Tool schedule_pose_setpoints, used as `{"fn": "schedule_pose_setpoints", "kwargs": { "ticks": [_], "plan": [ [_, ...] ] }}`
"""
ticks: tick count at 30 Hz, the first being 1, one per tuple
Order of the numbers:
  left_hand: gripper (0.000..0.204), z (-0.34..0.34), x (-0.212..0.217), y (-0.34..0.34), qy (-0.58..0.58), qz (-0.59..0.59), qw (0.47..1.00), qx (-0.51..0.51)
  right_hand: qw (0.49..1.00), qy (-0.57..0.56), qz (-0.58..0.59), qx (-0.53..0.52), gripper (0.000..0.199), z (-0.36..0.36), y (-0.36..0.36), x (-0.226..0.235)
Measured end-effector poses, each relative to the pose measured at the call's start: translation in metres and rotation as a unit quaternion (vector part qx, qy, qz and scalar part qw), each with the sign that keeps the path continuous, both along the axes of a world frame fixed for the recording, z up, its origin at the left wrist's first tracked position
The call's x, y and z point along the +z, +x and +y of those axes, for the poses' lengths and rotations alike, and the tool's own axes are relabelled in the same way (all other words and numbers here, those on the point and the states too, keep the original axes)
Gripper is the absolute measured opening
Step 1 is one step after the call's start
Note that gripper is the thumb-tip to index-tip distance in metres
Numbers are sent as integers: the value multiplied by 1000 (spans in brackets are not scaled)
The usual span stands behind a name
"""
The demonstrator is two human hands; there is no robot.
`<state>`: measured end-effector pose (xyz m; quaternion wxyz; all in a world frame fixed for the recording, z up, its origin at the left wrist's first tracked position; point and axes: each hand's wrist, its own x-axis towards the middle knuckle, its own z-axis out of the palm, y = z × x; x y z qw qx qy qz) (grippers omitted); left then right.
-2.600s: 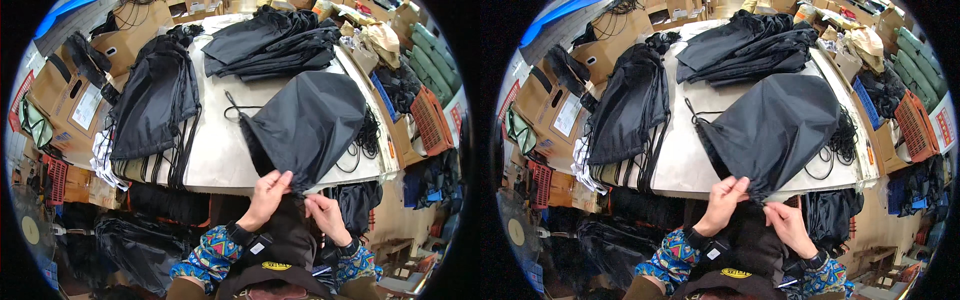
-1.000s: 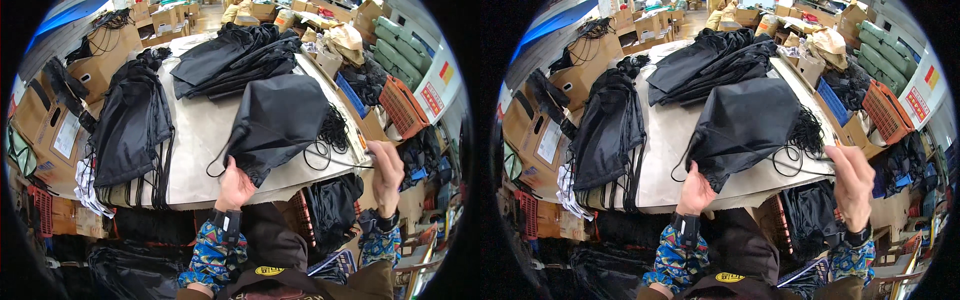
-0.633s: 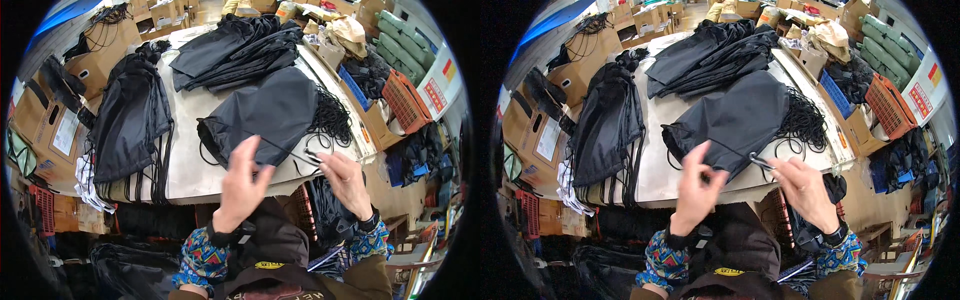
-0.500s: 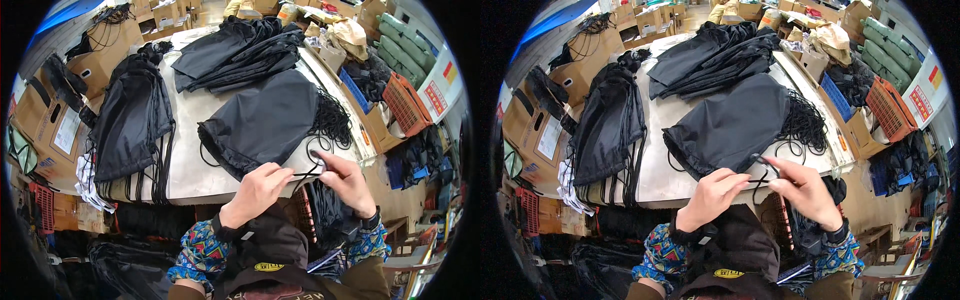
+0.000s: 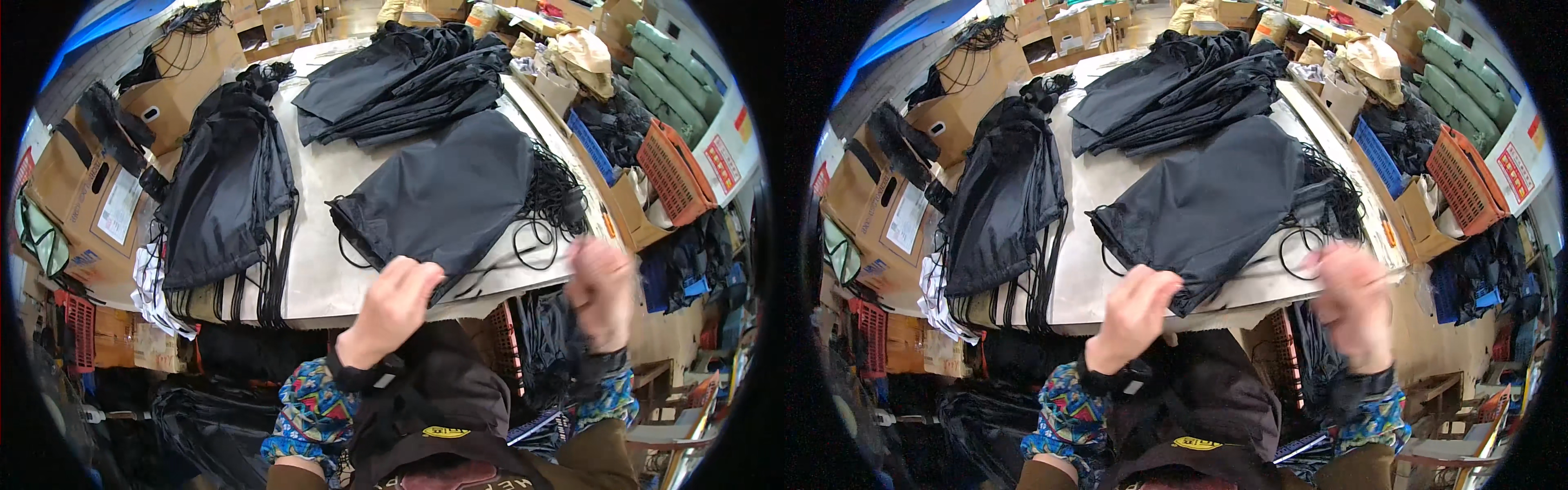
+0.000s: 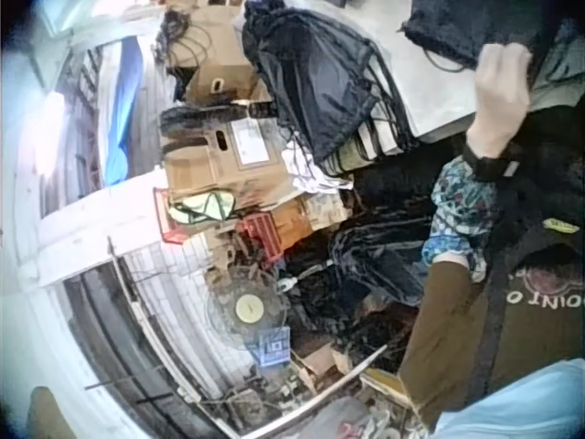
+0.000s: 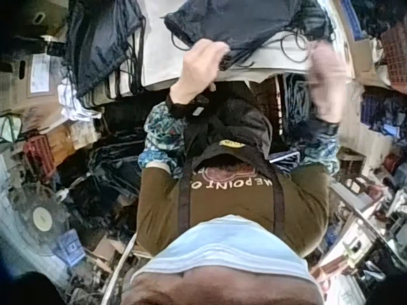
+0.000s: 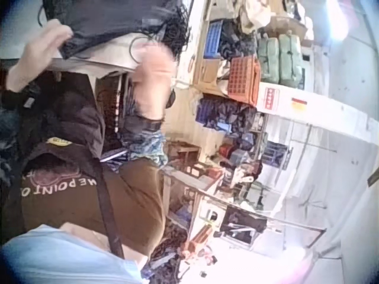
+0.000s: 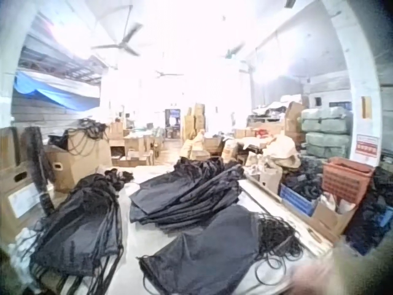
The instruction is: The person uses a metal hook tool to thread black drawstrings through the hems of black fabric bags. They repeatedly pull the strings through the casing, adjust the tension, and place the finished bags into a pile on the table.
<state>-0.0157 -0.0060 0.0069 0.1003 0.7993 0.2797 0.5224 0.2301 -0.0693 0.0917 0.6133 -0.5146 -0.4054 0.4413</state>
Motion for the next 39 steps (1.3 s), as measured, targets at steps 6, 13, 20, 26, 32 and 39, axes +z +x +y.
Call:
{"fn": "schedule_pose_setpoints", "kwargs": {
  "ticks": [6,13,20,26,32,39],
  "plan": [
    [7,9,-4,-22,-38,-39,991,126,998,19,-56,-5,12,-2,28,-9],
    [11,2,-15,-21,-56,-30,994,87,990,20,134,-42,10,7,17,-6],
    [21,-6,-11,-4,-28,72,986,149,983,-69,-67,153,17,2,-19,-34],
    [28,-20,-13,22,-345,-235,892,-173,974,-19,-127,186,20,4,-41,-31],
    [11,-30,5,16,-317,-81,917,-229,855,166,-490,27,17,5,-49,-47],
    [9,-49,0,-3,-286,121,826,-470,775,201,-584,-136,26,39,-24,-68]
  ]
}}
